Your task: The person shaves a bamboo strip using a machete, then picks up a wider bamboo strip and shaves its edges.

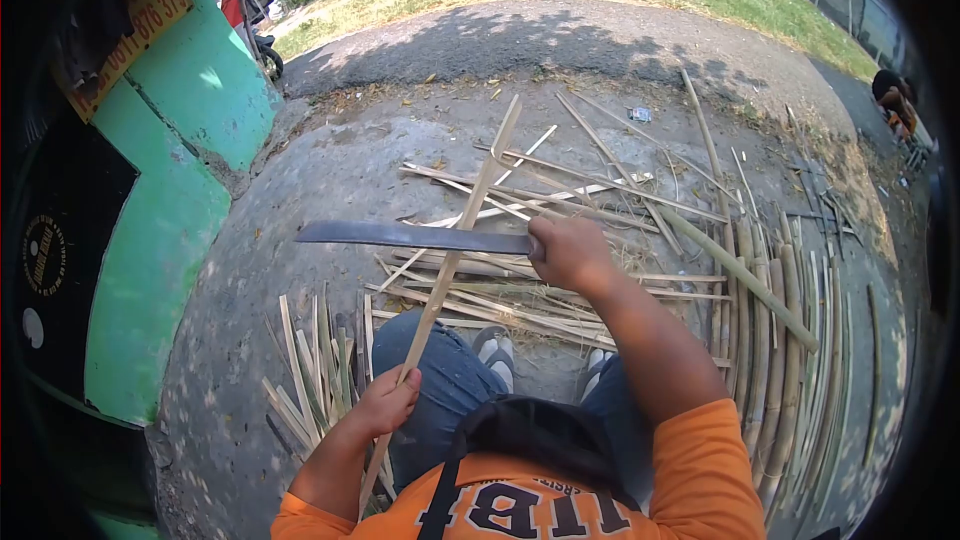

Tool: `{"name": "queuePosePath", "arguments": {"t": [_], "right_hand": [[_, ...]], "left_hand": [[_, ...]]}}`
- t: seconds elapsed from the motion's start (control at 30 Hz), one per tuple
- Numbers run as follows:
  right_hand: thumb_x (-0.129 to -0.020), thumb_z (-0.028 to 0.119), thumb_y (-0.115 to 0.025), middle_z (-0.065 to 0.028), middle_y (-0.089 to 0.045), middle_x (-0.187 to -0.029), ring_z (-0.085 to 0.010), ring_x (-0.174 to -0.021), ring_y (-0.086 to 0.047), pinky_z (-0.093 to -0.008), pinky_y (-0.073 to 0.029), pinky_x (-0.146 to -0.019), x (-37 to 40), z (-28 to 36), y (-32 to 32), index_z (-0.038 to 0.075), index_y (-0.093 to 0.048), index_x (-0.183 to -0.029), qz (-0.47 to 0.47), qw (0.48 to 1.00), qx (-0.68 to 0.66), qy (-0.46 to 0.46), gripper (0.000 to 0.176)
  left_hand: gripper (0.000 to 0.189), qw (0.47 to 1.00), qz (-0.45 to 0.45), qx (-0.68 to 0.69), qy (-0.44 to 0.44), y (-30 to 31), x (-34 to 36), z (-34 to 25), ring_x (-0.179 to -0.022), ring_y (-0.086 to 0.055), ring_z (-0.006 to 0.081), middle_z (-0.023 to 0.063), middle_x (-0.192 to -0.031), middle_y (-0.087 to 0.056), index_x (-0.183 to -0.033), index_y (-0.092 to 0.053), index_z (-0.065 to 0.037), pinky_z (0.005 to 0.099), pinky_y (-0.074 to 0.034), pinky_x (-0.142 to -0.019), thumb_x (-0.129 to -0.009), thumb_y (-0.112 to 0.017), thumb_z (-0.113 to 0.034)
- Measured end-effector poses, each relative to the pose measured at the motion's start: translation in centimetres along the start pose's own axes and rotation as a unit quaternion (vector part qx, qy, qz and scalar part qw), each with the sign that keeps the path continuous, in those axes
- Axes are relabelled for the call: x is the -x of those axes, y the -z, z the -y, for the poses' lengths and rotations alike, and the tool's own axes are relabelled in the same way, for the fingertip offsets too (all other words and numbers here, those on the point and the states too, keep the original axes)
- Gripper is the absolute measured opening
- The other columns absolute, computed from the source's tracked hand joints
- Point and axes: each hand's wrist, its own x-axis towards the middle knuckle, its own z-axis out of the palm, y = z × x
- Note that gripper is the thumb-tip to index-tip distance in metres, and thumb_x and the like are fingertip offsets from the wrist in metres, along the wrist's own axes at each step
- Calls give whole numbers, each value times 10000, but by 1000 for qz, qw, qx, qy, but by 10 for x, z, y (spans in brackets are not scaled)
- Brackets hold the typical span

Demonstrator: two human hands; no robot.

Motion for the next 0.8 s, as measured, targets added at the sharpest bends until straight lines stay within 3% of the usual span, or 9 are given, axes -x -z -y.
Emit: {"name": "queuePosePath", "arguments": {"t": [0.1,0.2,0.23,0.33,0.43,0.6,0.73,0.8], "right_hand": [[-836,205,-669,-113,-682,-759,-370,-739,-686,-496,-534,-659,3,17,-5,109,-607,-838,32,997,22,70,114],[-855,214,-657,-122,-678,-760,-377,-736,-683,-500,-535,-664,1,-22,-16,113,-610,-848,-19,999,31,20,112],[-878,227,-643,-143,-684,-774,-391,-742,-684,-516,-534,-672,-1,-32,-13,113,-621,-854,-54,996,5,-74,118],[-892,239,-637,-153,-696,-795,-395,-763,-689,-530,-535,-680,1,-59,-13,118,-634,-864,-59,978,33,-198,125],[-888,238,-641,-146,-710,-809,-390,-782,-694,-536,-533,-679,2,-47,-10,124,-645,-872,-23,983,37,-180,116],[-854,227,-660,-126,-701,-774,-367,-753,-699,-515,-539,-680,3,-2,-16,132,-644,-863,39,999,1,-17,96],[-851,222,-656,-109,-694,-753,-348,-737,-700,-500,-538,-674,6,19,-21,122,-627,-841,81,995,4,63,104],[-864,226,-641,-128,-686,-739,-352,-747,-701,-508,-535,-680,5,-1,-23,109,-627,-837,22,1000,13,8,121]], "left_hand": [[332,1000,14,-2,4,-4,-5,7,-543,-369,58,-58,-693,-421,-935,-457,-130,246,-324,-479,-1121,-463,-404],[337,999,32,11,17,-6,7,12,-537,-328,73,-48,-694,-381,-913,-439,-145,256,-293,-486,-1116,-472,-412],[338,999,38,10,26,-7,13,13,-536,-326,74,-47,-694,-380,-910,-438,-146,258,-294,-486,-1117,-470,-412],[345,997,47,9,54,-7,23,14,-535,-321,78,-43,-692,-376,-902,-436,-149,265,-297,-487,-1118,-464,-416],[355,997,35,14,67,-8,17,18,-531,-319,84,-40,-684,-371,-896,-437,-150,273,-303,-488,-1117,-463,-426],[365,997,36,41,62,-4,14,22,-528,-332,89,-36,-672,-372,-894,-443,-150,280,-323,-489,-1110,-475,-442],[340,998,35,8,47,-9,16,20,-543,-355,79,-43,-698,-392,-909,-441,-146,270,-334,-498,-1117,-466,-413],[358,999,42,-12,27,-5,20,26,-529,-363,88,-34,-673,-388,-897,-435,-149,279,-353,-491,-1113,-470,-433]]}}
